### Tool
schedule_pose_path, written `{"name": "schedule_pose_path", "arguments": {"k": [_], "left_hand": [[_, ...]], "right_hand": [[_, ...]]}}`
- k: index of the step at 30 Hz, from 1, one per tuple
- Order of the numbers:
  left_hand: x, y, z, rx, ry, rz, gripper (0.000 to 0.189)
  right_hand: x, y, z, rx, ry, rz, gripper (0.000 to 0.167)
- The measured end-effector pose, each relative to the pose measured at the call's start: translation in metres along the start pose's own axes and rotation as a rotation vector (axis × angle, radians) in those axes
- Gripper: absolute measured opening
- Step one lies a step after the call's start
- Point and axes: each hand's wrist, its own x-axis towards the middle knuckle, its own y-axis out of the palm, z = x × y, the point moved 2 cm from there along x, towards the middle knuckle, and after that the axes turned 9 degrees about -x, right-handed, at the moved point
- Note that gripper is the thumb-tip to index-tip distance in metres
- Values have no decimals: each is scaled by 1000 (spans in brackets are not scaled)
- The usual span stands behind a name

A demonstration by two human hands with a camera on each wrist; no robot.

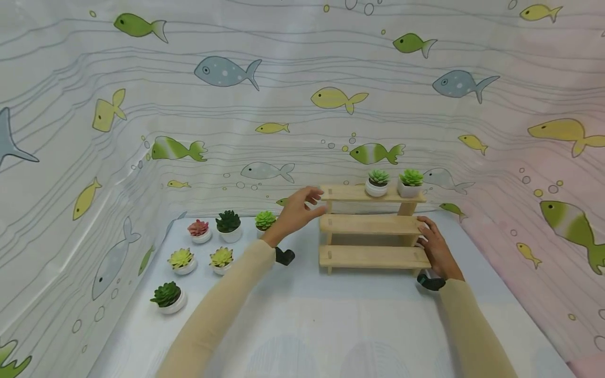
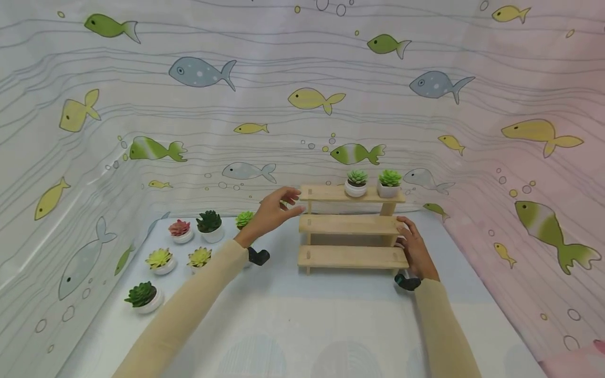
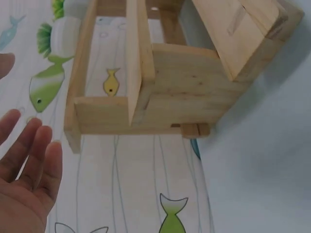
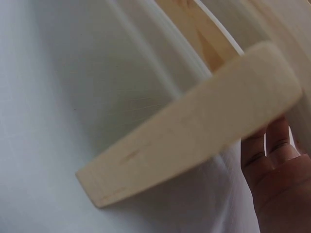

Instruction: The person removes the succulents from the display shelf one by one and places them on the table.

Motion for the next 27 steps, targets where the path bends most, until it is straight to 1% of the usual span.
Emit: {"name": "schedule_pose_path", "arguments": {"k": [4, 8, 12, 16, 19, 23, 25, 27], "left_hand": [[11, 13, 2, -21, 4, 10, 48], [20, 20, 3, -29, -2, 1, 48], [29, 26, 3, -40, 7, -14, 48], [39, 34, 4, -61, 34, -41, 46], [45, 41, 6, -64, 49, -56, 43], [53, 50, 6, -62, 67, -57, 42], [57, 54, 5, -58, 69, -53, 41], [60, 56, 5, -45, 58, -49, 41]], "right_hand": [[0, -1, -3, 5, 3, 7, 40], [1, -1, -1, 18, 5, 19, 42], [1, 1, 0, 23, 20, -8, 40], [5, -1, -6, 36, 9, -22, 37], [9, -5, -12, 30, -6, -26, 37], [12, -8, -18, 17, -8, -35, 37], [12, -7, -17, 21, -7, -32, 37], [12, -6, -15, 31, -7, -29, 37]]}}
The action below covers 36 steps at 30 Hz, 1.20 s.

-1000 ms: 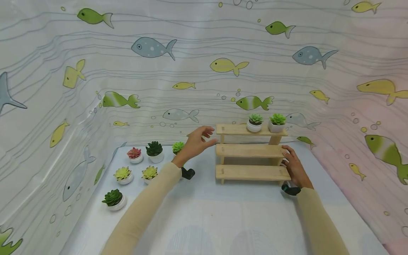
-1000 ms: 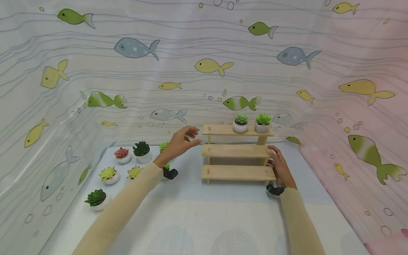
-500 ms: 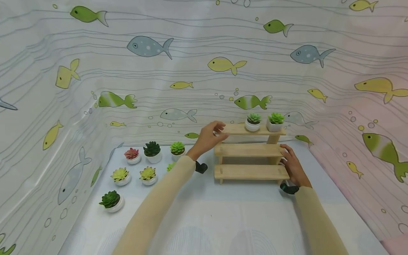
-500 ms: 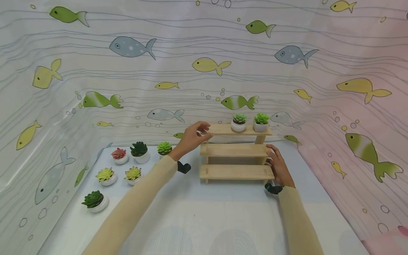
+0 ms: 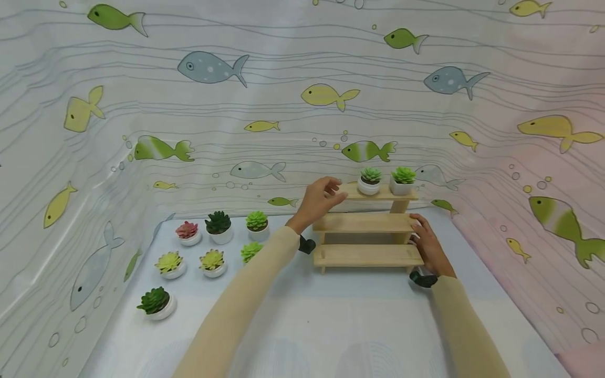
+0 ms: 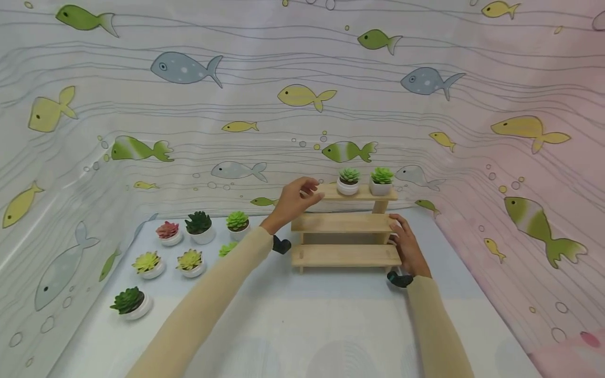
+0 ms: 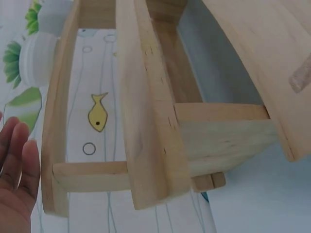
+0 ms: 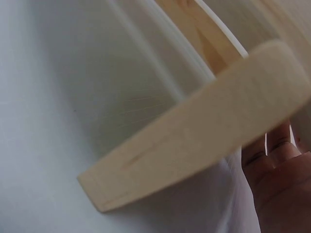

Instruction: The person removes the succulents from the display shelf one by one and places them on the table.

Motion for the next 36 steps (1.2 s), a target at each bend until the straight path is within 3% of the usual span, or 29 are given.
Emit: {"name": "schedule_pose_path", "arguments": {"k": [10, 17, 24, 36], "left_hand": [[21, 19, -7, 27, -46, 15, 42], [34, 35, -7, -20, -137, 1, 55], [37, 47, -4, -33, -164, 8, 67], [45, 58, -12, 18, -196, 54, 66]], "right_hand": [[-8, 6, 12, 17, -6, 21, 35], [-6, 5, 10, 36, -33, 36, 34], [-4, 3, 7, 46, -20, 49, 34], [-7, 7, 9, 39, -3, 29, 36]]}}
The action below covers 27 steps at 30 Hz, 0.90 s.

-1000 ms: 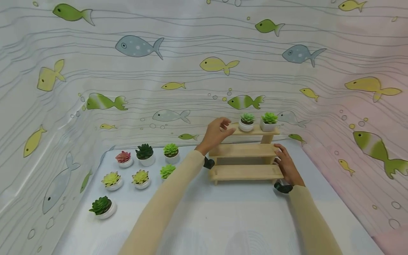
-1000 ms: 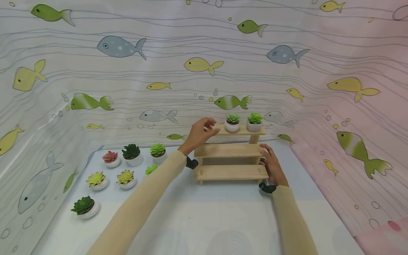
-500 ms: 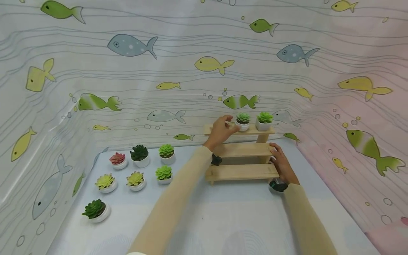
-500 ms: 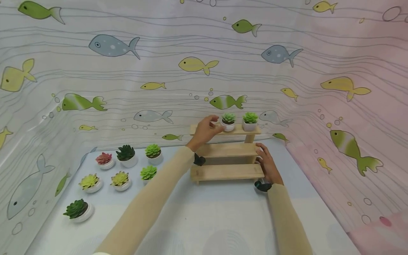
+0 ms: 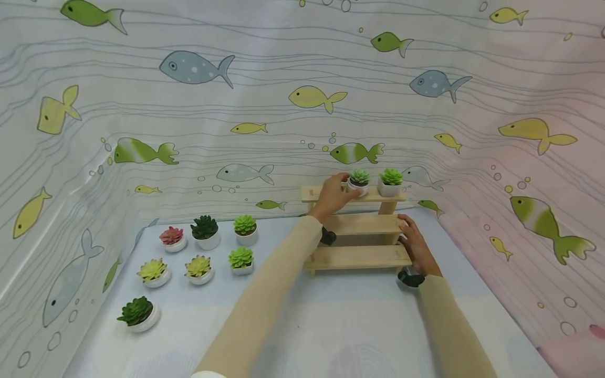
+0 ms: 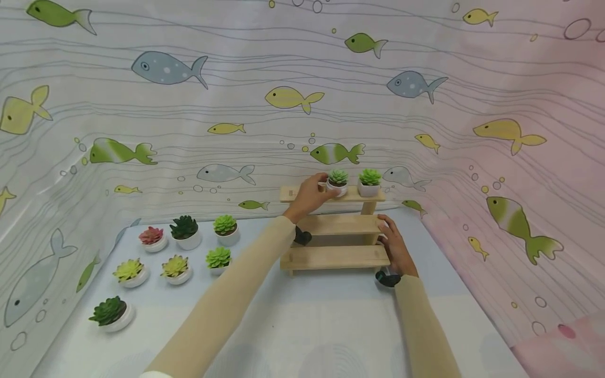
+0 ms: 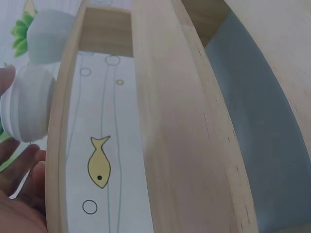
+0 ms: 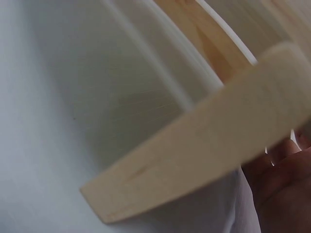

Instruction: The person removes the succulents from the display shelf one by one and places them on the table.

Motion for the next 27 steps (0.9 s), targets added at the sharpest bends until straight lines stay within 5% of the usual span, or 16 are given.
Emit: {"name": "schedule_pose_path", "arguments": {"k": [6, 13, 27], "left_hand": [[2, 4, -2, 3, -27, 27, 63], [8, 9, 1, 50, 12, -1, 61], [4, 4, 2, -59, 63, -59, 45]], "right_hand": [[1, -2, -3, 0, -17, 4, 34], [9, -6, -17, 8, -11, -17, 39], [10, -7, -19, -3, -29, -36, 37]]}}
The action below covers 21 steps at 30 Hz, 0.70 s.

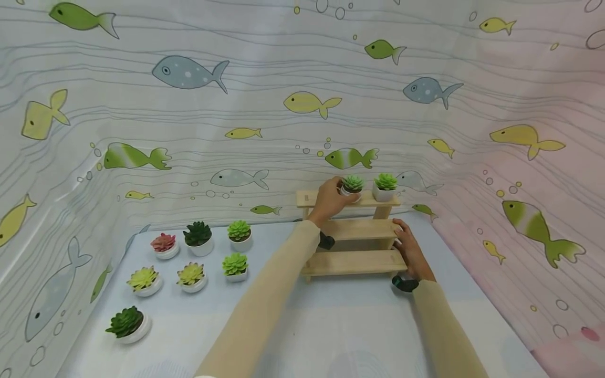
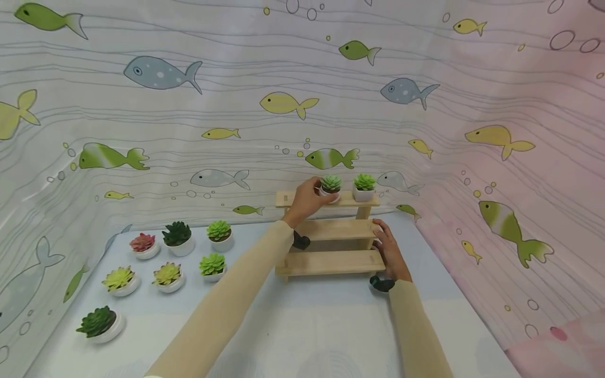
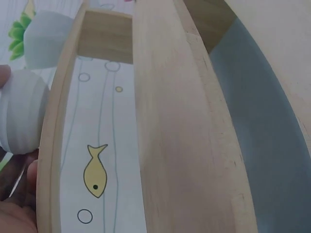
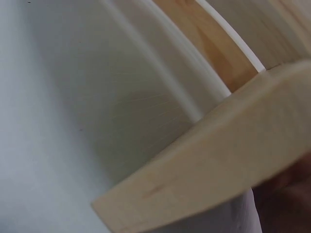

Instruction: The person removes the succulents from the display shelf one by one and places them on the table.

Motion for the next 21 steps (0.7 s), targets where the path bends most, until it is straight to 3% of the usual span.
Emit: {"name": "schedule_pose_path", "arguments": {"k": [14, 21], "left_hand": [[-13, -12, -2, 24, 9, -5, 48], [-20, -22, -5, -2, 40, -16, 49]], "right_hand": [[-4, 3, 1, -9, 38, 2, 39], [-6, 3, 8, -20, 15, 7, 41]]}}
